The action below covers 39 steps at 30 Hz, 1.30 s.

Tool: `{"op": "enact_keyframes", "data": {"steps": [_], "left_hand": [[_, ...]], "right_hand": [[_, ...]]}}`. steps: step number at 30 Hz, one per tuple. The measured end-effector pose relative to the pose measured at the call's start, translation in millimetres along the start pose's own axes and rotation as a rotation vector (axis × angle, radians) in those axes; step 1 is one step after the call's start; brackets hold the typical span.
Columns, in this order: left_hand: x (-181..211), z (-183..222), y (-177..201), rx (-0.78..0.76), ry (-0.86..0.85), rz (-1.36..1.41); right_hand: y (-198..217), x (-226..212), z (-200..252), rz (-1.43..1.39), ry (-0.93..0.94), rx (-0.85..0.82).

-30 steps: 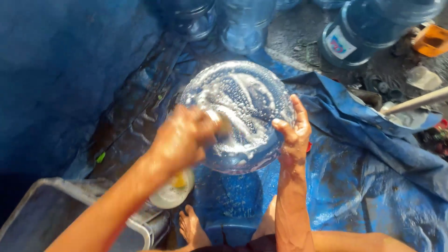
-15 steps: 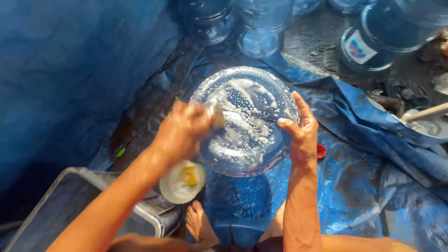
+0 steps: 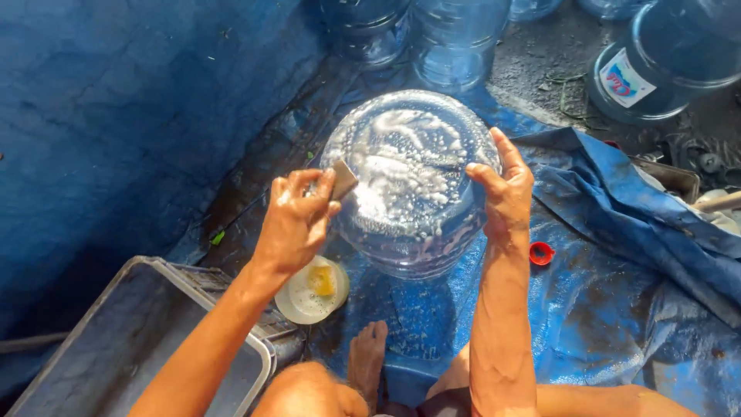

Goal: Manually scrubbing and rinsing large plastic water gallons using a sponge and soapy water on a tarp-covered floor.

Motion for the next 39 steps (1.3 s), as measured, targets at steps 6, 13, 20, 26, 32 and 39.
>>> {"op": "enact_keyframes", "data": {"steps": [6,13,20,26,32,39], "left_hand": [[45,-25,5,-0.013,-0.162,0.101],[34,-55,-22,-0.212,-0.202,0.072],[36,-103,-61,-0.327,-0.248,0.05],[34,-137,-66,-0.336,-0.084,0.339],[23,-145,-85,-0.303,-0.27,0.316],[-12,-143,-102,-0.198,-0.002,-0.362]], "right_hand": [[-15,-11,7,0.069,-0.025,-0.075],[-4,0,-2,0.016,-0.113,-0.196],[-32,7,105,-0.091,-0.203,0.046],[-23,22,80,-0.018,-0.09,0.206],[-29,-6,84,-0.097,-0.071,0.211],[-45,-29,89,0.138,-0.096,0.177]]}}
Point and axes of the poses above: each hand's wrist, its own z-axis away from the middle knuckle, its own y-axis out of the back of the hand, x = y × z, the point moved 6 cm from there along -z, towards the middle knuckle, and after that the axes turned 12 degrees about -y, right-handed, at the moved point
